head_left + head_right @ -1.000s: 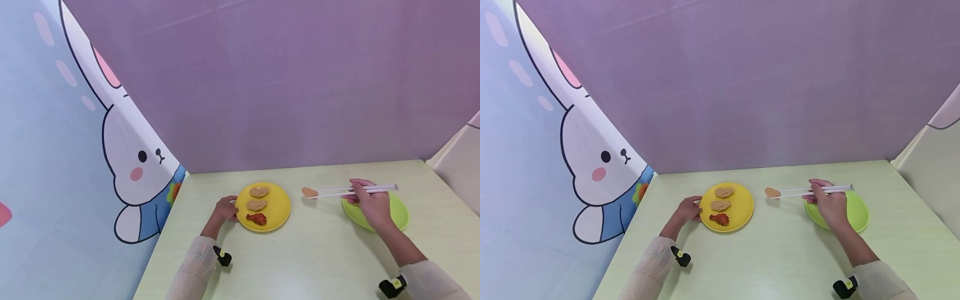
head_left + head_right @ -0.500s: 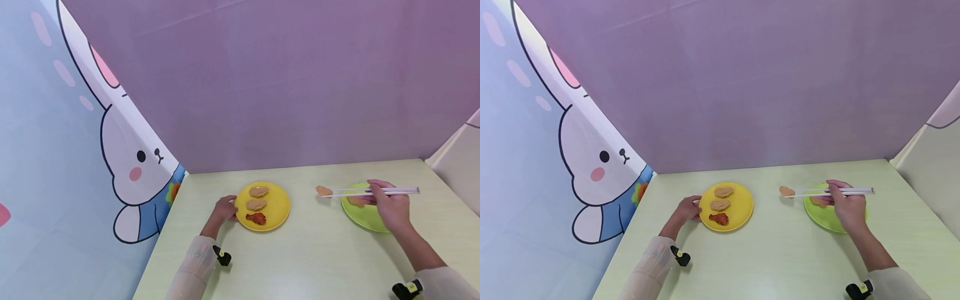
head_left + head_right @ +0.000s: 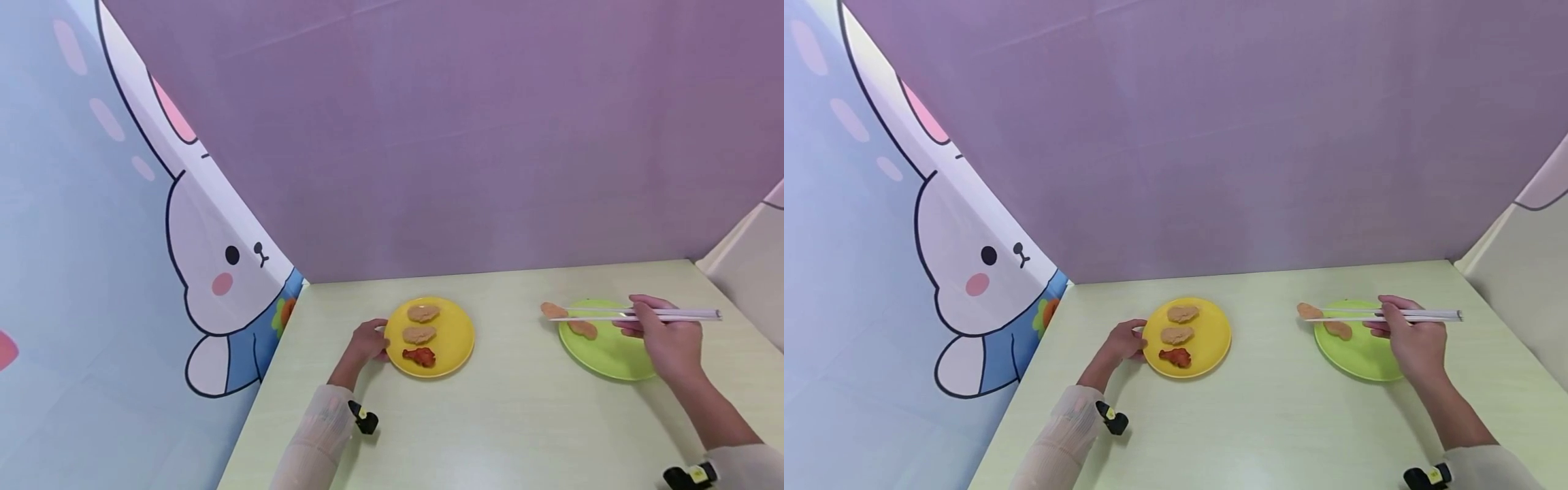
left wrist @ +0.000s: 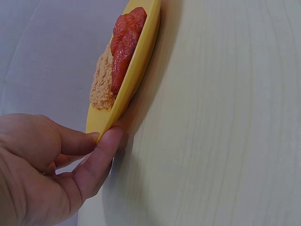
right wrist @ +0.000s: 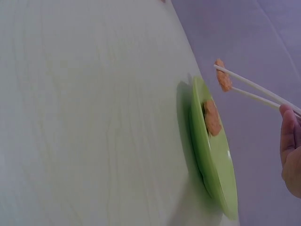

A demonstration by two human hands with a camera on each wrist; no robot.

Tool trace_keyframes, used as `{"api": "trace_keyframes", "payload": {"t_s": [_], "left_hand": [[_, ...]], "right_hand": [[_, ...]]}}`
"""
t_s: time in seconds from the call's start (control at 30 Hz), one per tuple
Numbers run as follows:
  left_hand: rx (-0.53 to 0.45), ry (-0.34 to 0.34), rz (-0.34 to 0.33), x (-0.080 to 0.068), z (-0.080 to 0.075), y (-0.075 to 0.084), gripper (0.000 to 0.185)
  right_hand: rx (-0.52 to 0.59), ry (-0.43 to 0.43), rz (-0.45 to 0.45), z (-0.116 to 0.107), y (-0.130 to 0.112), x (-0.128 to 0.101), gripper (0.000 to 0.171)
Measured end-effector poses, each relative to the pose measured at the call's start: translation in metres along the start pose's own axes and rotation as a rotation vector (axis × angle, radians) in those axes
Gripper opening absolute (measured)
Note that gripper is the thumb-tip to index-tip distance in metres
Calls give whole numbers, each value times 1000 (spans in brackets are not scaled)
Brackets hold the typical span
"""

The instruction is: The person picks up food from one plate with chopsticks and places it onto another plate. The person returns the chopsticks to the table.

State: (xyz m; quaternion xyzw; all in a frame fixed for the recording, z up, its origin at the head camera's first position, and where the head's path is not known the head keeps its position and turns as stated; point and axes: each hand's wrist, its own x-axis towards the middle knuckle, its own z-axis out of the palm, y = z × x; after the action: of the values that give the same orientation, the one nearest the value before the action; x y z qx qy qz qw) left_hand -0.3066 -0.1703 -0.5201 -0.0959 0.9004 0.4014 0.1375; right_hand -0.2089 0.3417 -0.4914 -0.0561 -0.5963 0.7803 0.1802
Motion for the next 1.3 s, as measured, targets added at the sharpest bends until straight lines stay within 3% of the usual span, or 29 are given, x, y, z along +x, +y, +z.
{"api": "trace_keyframes", "payload": {"t_s": [0.43, 0.8, 1.07, 1.3], "left_hand": [[26, 2, 23, 0, 1, 1, 54], [-27, -21, -5, 0, 3, 2, 54], [-20, -21, -3, 1, 2, -2, 54], [-38, -27, 6, -1, 1, -7, 54]], "right_hand": [[16, 60, 5, -22, -10, 2, 25], [4, 147, 16, -43, -6, 8, 22], [68, 171, 22, -45, -7, -2, 24], [40, 188, 21, -45, -6, -14, 27]]}}
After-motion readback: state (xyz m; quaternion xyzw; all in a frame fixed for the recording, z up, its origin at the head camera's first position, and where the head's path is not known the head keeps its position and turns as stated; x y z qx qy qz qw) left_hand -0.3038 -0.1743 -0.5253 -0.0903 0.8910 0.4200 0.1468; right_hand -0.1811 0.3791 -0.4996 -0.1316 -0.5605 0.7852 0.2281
